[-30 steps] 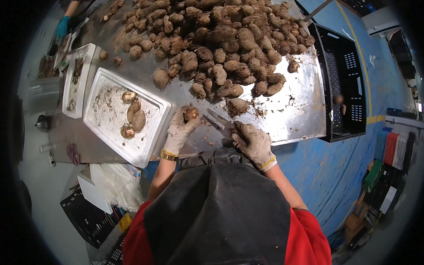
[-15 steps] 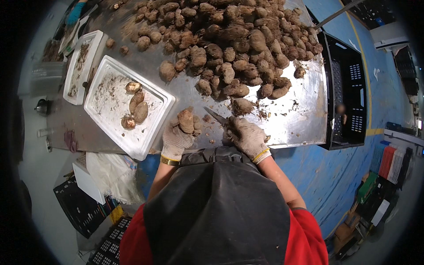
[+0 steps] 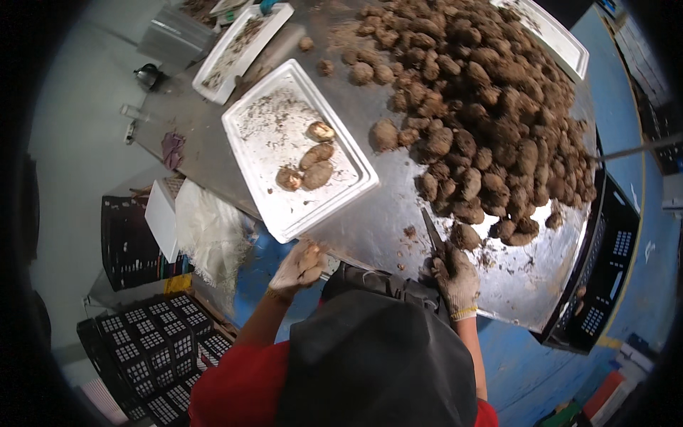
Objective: The person peels a large pile of root vegetables using a small knife, removing the outer skin and placing the peeled items into a white tray. The person works continuously at a metal table in a shared workspace.
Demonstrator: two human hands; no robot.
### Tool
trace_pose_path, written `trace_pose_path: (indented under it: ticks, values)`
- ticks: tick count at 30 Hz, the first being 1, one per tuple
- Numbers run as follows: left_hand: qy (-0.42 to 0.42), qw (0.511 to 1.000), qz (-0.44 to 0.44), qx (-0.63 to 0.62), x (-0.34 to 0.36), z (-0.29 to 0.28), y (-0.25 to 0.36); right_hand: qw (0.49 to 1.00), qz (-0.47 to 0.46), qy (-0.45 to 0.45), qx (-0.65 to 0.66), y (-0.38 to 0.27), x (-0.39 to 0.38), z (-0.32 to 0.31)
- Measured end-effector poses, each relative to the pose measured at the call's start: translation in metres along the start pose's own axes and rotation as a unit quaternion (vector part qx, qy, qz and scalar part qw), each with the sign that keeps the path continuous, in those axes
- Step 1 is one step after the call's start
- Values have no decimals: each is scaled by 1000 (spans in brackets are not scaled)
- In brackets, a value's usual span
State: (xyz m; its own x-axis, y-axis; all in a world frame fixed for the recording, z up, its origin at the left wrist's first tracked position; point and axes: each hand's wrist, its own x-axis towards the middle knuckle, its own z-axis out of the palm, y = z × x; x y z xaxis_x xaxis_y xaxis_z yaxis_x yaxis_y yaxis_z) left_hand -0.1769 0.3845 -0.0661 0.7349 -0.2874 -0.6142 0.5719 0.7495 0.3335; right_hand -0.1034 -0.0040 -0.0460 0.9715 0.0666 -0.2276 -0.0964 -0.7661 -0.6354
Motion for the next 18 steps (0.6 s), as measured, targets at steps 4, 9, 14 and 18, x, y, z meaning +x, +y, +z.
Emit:
trace_pose_path:
  ticks: [4, 9, 14, 18]
  values:
    - [234, 964, 92, -81, -25, -27, -13, 999, 19, -37, 34, 4, 8, 2]
    - [198, 974, 93, -62, 29, -106, -42, 997, 10, -50, -60, -2, 12, -8]
    - [330, 939, 63, -69, 70, -82, -47, 998, -1, -32, -59, -10, 11, -8]
    - [256, 950, 128, -122, 67, -123, -48, 998, 3, -28, -50, -8, 10, -4]
